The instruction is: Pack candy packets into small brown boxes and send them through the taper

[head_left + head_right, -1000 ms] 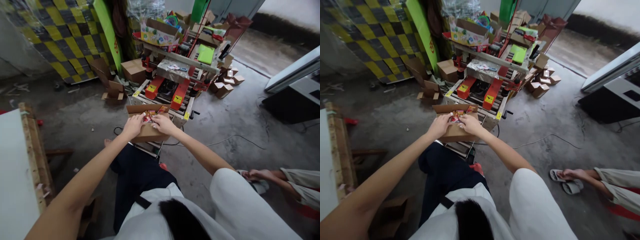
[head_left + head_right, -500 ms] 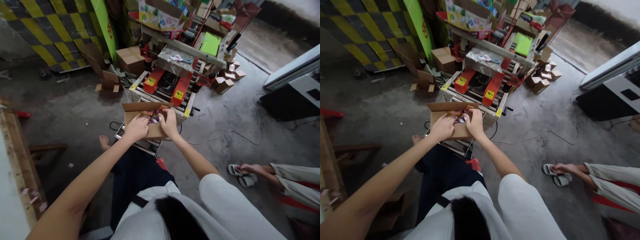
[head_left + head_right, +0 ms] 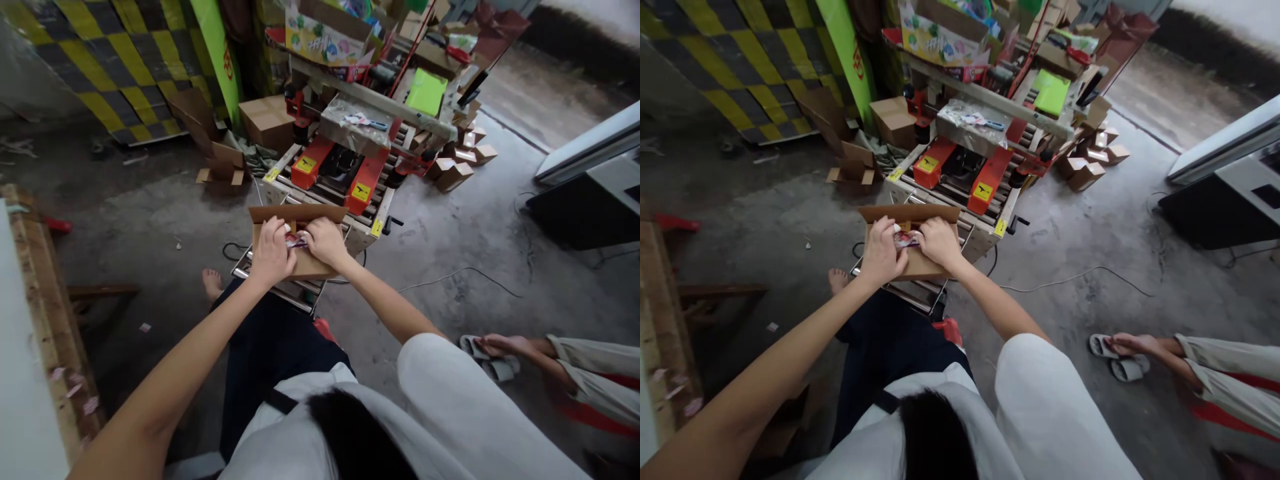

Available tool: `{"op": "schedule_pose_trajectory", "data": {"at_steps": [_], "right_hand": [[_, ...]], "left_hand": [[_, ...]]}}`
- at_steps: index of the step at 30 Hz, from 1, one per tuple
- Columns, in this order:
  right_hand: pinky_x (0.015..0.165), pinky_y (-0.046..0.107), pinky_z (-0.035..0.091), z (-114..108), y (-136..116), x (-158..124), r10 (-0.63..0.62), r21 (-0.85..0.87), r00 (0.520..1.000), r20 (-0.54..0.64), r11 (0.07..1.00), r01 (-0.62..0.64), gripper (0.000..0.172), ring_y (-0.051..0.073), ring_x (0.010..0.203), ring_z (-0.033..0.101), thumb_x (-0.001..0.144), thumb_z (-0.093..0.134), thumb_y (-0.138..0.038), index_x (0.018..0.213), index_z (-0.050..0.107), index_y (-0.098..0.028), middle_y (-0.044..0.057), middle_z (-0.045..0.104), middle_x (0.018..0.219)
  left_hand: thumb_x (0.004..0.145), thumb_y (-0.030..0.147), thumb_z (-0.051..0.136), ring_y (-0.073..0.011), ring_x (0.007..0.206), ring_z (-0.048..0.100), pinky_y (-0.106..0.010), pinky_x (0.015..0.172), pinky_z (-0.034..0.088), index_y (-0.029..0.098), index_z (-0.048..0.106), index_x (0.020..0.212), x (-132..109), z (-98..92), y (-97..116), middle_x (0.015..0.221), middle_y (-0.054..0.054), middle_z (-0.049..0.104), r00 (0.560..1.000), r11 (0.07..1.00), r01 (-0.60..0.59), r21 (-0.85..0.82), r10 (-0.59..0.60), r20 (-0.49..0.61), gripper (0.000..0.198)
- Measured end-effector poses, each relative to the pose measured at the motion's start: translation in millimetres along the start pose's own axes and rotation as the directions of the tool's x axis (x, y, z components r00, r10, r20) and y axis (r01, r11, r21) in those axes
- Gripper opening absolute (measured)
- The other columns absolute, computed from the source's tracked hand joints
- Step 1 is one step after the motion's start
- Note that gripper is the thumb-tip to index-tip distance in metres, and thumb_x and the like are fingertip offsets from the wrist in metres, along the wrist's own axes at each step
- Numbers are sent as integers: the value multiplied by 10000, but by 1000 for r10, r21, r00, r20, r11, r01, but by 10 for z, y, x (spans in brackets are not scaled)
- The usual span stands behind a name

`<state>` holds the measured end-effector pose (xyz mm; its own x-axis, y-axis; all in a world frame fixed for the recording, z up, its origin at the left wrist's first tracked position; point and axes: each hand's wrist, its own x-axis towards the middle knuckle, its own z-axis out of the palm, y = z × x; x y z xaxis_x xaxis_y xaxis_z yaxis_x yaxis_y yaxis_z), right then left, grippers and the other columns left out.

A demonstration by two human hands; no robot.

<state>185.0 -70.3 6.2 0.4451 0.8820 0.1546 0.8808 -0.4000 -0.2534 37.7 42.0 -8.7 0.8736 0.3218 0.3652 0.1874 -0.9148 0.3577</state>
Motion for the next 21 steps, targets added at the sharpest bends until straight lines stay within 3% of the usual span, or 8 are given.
{"op": "schedule_pose_trajectory", "data": {"at_steps": [2, 4, 6, 8, 12, 16, 19, 21], "right_hand": [[1132, 489, 329, 5, -4, -25, 92, 28, 968, -234, 996, -88, 526, 329, 1299, 477, 1020, 402, -508, 1303, 635, -131, 186, 595, 1360], [1214, 556, 190, -7, -20, -48, 149, 29, 917, -370, 988, -149, 663, 361, 1437, 347, 991, 422, -577, 1476, 478, -128, 192, 455, 1523], [1242, 583, 88, -28, -40, -110, 132, 22, 921, -366, 991, -133, 739, 364, 1481, 291, 977, 424, -605, 1538, 387, -126, 188, 419, 1557], [1252, 586, 60, -34, -51, -251, 78, 38, 951, -300, 997, -70, 719, 350, 1455, 346, 968, 451, -597, 1523, 413, -141, 178, 487, 1504], [1252, 554, 172, 51, -7, -645, -47, 98, 987, -153, 993, 63, 589, 318, 1374, 458, 971, 503, -512, 1424, 536, -137, 176, 586, 1392], [1224, 489, 288, 111, 137, -727, -102, 122, 990, -95, 986, 113, 495, 290, 1362, 474, 999, 474, -386, 1402, 565, -113, 183, 598, 1379], [1178, 468, 369, 77, 284, -613, -187, 168, 981, -55, 966, 194, 477, 271, 1348, 482, 1009, 441, -354, 1440, 534, -173, 154, 581, 1402], [1153, 474, 394, 59, 355, -557, -192, 193, 978, -82, 960, 205, 486, 277, 1350, 473, 1006, 448, -366, 1456, 512, -194, 154, 561, 1410]], "left_hand": [[889, 268, 510, -349, 1563, 156, -622, 1252, 178, 93, 255, 1500, -9, -20, 18, 1595, -265, 308, 1000, 999, 13, 39, -12, -23, 685], [891, 314, 531, -356, 1579, 66, -642, 1247, 139, 105, 137, 1554, -5, -41, 37, 1648, -264, 199, 998, 996, 43, 81, -40, -39, 800], [897, 372, 547, -367, 1579, 26, -640, 1247, 123, 84, 68, 1573, 0, -61, 63, 1659, -280, 143, 994, 989, 95, 113, -89, -60, 877], [899, 419, 556, -373, 1578, 8, -625, 1253, 106, 47, 51, 1576, -7, -77, 96, 1657, -301, 116, 988, 981, 141, 133, -132, -77, 923], [947, 421, 476, -347, 1582, 7, -580, 1267, 58, 10, 139, 1572, -34, -95, 121, 1657, -300, 121, 991, 980, 131, 149, -124, -60, 821], [931, 547, 506, -368, 1576, 70, -569, 1258, 61, 58, 286, 1553, 37, -153, -36, 1667, -263, 141, 987, 984, -10, 178, -19, 161, 822], [672, 749, 727, -487, 1536, 124, -606, 1222, 125, 80, 302, 1560, 166, -250, -186, 1648, -307, 153, 900, 969, -125, 215, 20, 435, 1191], [533, 779, 798, -521, 1498, 198, -603, 1196, 181, 100, 289, 1572, 247, -323, -220, 1618, -322, 218, 858, 956, -176, 237, 31, 513, 1342]]}}
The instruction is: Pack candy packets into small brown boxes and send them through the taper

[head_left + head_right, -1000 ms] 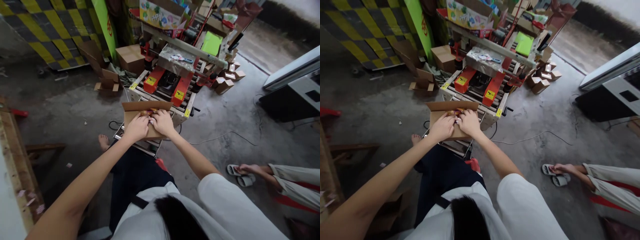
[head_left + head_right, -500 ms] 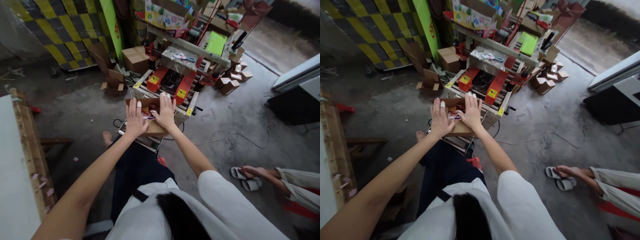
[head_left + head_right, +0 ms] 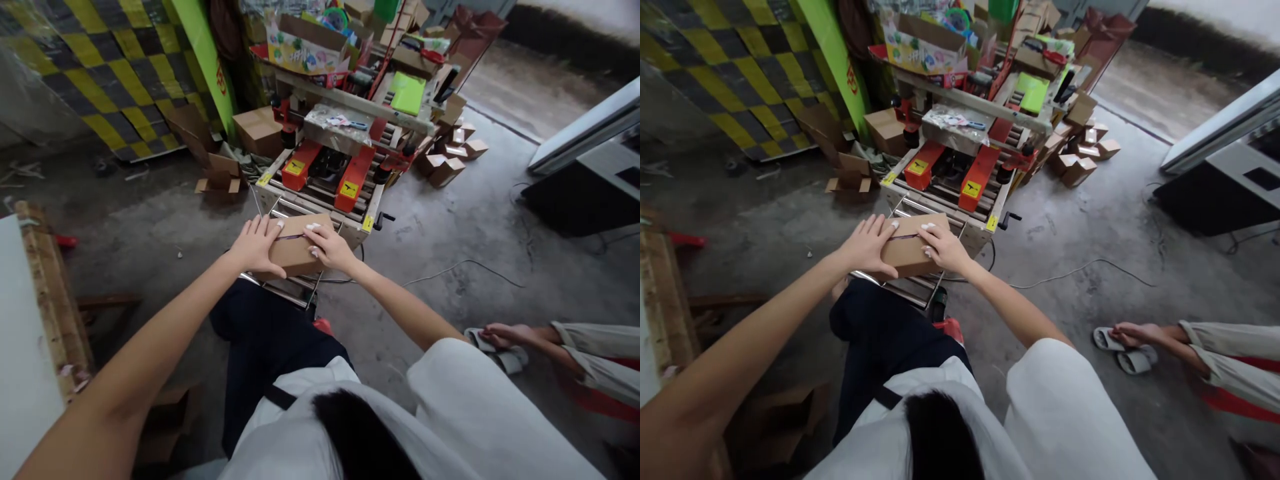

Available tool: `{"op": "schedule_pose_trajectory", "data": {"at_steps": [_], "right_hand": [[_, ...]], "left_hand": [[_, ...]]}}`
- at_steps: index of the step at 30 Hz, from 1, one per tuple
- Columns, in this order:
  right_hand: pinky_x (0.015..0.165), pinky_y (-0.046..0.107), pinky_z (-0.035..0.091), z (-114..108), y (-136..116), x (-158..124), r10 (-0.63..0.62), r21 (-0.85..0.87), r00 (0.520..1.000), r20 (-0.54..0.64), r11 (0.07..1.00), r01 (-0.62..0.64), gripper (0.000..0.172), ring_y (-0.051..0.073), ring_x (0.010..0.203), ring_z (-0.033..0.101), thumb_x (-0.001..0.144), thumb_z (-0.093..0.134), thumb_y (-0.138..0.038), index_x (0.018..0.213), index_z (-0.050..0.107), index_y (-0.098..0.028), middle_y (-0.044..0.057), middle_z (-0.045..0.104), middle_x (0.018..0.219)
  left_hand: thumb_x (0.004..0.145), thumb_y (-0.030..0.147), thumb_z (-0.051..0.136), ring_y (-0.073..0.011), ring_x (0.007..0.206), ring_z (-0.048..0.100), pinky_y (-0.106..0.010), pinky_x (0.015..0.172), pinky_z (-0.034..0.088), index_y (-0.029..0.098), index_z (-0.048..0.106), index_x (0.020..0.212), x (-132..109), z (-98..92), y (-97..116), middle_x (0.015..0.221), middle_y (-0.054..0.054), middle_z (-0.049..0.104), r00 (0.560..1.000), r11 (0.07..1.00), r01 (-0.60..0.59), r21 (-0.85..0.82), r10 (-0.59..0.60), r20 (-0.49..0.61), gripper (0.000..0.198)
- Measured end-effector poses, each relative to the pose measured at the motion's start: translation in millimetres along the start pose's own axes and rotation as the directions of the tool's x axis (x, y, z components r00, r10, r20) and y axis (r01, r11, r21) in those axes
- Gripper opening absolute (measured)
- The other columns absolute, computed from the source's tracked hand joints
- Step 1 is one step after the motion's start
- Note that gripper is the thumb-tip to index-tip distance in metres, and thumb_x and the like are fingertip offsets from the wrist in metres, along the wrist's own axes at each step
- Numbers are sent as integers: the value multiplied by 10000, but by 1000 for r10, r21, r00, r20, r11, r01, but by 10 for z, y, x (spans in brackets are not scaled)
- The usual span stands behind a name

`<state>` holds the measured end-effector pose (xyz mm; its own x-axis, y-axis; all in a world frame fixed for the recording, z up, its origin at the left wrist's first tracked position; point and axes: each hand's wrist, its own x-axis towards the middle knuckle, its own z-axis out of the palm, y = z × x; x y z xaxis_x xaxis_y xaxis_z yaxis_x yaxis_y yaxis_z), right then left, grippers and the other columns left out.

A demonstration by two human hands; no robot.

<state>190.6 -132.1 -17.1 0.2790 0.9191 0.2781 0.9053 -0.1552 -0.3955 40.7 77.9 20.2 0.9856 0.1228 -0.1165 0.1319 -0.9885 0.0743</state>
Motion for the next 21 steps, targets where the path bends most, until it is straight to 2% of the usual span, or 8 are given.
{"op": "schedule_pose_trajectory", "data": {"at_steps": [3, 6, 10, 13, 15, 18, 21], "right_hand": [[1152, 494, 375, -5, 21, 13, 47, -11, 995, -86, 999, -49, 433, 293, 1278, 501, 993, 486, -399, 1350, 594, -180, 159, 600, 1300], [1142, 488, 363, -12, -75, 8, 85, -36, 993, -82, 995, -89, 362, 287, 1186, 528, 1005, 464, -367, 1250, 657, -185, 138, 642, 1204], [1164, 488, 318, -23, -360, 67, 148, -99, 988, -47, 984, -152, 418, 321, 1293, 438, 983, 482, -321, 1344, 595, -144, 153, 615, 1328], [1108, 529, 362, 37, -567, 192, 238, -187, 971, 2, 954, -233, 445, 386, 1291, 413, 969, 510, -396, 1276, 616, -93, 201, 632, 1264], [1086, 548, 382, 88, -611, 261, 282, -215, 959, 12, 938, -273, 454, 412, 1283, 421, 970, 505, -424, 1222, 638, -71, 223, 641, 1213], [1175, 562, 319, 110, -553, 208, 261, -124, 964, -46, 956, -264, 443, 388, 1355, 405, 989, 464, -366, 1301, 617, -91, 203, 624, 1290], [1218, 546, 307, 101, -529, -39, 264, 28, 946, -188, 964, -264, 484, 334, 1452, 360, 1013, 390, -315, 1466, 508, -193, 158, 521, 1458]], "left_hand": [[486, 775, 819, -486, 1367, 399, -544, 1125, 310, 97, 321, 1553, 33, -123, 6, 1486, -310, 408, 1000, 999, -11, 41, 11, -4, 1359], [472, 776, 820, -448, 1225, 498, -504, 1042, 378, 125, 359, 1530, 71, -198, 33, 1372, -270, 498, 1000, 998, 0, 69, 1, -5, 1325], [461, 802, 805, -442, 1167, 516, -494, 1014, 380, 144, 366, 1521, 127, -241, 22, 1337, -251, 517, 1000, 996, 5, 86, -7, 23, 1323], [484, 801, 800, -432, 1137, 523, -482, 992, 395, 143, 387, 1506, 145, -242, 14, 1311, -244, 529, 999, 993, -10, 115, 6, 35, 1283], [510, 788, 799, -423, 1127, 521, -478, 988, 403, 139, 396, 1503, 138, -220, 15, 1305, -240, 526, 1000, 994, -13, 109, 12, 10, 1252], [529, 775, 802, -412, 1126, 511, -479, 1012, 397, 135, 398, 1511, 96, -160, 40, 1294, -231, 520, 999, 999, -1, 51, 4, -45, 1240], [533, 774, 803, -418, 1144, 498, -490, 1022, 392, 171, 421, 1507, 33, -83, 124, 1308, -221, 509, 994, 999, 52, -1, -52, -98, 1208]]}}
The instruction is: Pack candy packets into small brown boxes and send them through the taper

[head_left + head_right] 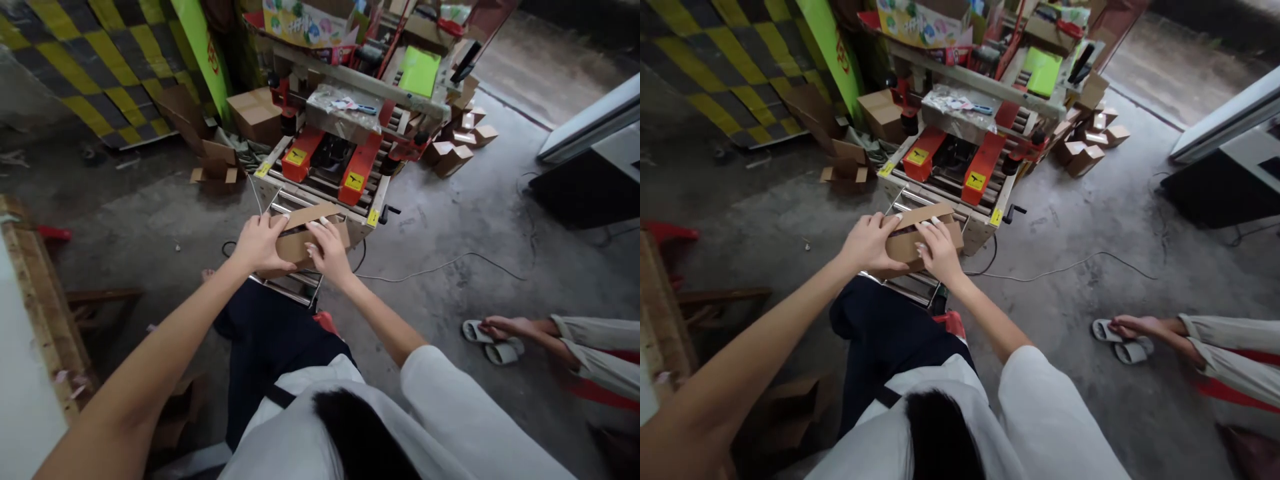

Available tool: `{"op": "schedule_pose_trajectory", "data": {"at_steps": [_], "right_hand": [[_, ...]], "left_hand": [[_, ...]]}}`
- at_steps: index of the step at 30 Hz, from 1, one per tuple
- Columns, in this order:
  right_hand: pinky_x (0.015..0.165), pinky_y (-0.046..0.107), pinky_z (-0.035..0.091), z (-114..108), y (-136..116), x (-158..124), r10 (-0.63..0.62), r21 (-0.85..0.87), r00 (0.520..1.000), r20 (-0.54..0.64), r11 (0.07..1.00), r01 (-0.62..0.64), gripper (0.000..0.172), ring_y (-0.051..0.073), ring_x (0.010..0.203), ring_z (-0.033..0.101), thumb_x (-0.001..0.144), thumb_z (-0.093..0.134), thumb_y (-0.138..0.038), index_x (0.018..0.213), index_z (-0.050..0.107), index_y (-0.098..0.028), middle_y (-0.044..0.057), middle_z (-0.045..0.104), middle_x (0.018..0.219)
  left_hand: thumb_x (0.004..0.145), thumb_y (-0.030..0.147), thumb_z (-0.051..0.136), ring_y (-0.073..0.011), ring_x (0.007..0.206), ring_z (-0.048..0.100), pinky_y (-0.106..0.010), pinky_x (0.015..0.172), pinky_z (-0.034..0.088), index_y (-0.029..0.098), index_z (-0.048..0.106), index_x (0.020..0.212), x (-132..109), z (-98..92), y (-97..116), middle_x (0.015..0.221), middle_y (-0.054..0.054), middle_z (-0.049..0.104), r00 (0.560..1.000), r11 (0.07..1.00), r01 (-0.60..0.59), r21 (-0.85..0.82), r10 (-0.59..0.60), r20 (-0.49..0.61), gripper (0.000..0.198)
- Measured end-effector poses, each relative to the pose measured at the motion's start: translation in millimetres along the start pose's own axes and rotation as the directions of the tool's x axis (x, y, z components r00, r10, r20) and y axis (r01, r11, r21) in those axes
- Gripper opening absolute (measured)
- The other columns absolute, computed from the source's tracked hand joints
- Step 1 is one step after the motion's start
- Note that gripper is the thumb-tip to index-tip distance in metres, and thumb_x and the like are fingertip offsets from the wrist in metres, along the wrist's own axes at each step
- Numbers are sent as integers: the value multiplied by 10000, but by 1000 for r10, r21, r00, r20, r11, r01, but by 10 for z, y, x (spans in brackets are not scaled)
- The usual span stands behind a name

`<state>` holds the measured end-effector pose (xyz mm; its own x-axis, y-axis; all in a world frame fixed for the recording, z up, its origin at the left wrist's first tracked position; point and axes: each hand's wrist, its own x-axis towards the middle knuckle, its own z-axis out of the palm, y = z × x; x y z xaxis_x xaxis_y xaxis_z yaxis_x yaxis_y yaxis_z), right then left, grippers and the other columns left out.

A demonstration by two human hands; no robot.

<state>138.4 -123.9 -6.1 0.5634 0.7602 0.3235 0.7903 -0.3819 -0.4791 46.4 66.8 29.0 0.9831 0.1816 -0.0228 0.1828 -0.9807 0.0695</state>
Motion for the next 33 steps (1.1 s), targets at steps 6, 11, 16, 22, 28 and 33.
{"op": "schedule_pose_trajectory", "data": {"at_steps": [6, 11, 16, 22, 28, 33], "right_hand": [[1175, 654, 311, 236, -35, -257, 229, 8, 970, -86, 973, -229, 793, 401, 1566, 119, 1014, 408, -461, 1640, -13, -219, 208, 120, 1678], [1207, 669, 212, 300, 173, 167, 136, 2, 977, 165, 990, -138, 878, 408, 1575, -43, 961, 459, -616, 1633, 116, -168, 196, 43, 1703], [1157, 747, 178, 69, -50, 115, -27, -44, 928, 371, 998, 47, 1046, 431, 1567, 44, 868, 554, -697, 1633, 106, -143, 232, 89, 1692], [1139, 780, 152, 241, -141, 164, 1, -198, 934, 358, 977, 75, 1127, 450, 1550, 115, 779, 731, -582, 1622, 140, -122, 271, 140, 1671], [1158, 752, 166, -52, 724, 1229, 22, 24, 977, 213, 999, -28, 981, 506, 1494, 203, 749, 703, -693, 1470, 417, -93, 291, 296, 1602], [1146, 650, 330, 212, 1028, 1737, -274, 203, 957, -89, 936, 287, 935, 400, 1564, 71, 821, 566, -768, 1575, 274, -299, 114, 303, 1615]], "left_hand": [[683, 738, 727, -483, 1168, 487, -566, 964, 400, 211, 461, 1497, -123, 132, 386, 1370, -246, 486, 963, 970, 230, -79, -239, -122, 1006], [908, 598, 540, -453, 1176, 501, -567, 931, 436, 240, 460, 1506, -288, 115, 634, 1373, -236, 503, 934, 930, 337, -150, -350, -73, 702], [1000, 396, 357, -371, 1208, 527, -532, 1028, 455, 278, 588, 1422, -276, 141, 341, 1378, -164, 530, 954, 904, 298, -307, -286, 86, 495], [983, 322, 397, -274, 1304, 543, -475, 1171, 395, 237, 703, 1268, 31, 380, 38, 1397, -87, 582, 982, 787, 136, -602, -188, -23, 426], [949, 294, 573, -262, 1332, 552, -437, 1141, 445, 153, 656, 1249, -456, 408, 282, 1385, -172, 605, 872, 684, 111, -721, -414, -259, 342], [975, 344, 566, -232, 1328, 538, -407, 1125, 447, 209, 593, 1280, -1888, 45, -74, 1416, -136, 574, 658, 816, 278, -507, -546, -519, 335]]}}
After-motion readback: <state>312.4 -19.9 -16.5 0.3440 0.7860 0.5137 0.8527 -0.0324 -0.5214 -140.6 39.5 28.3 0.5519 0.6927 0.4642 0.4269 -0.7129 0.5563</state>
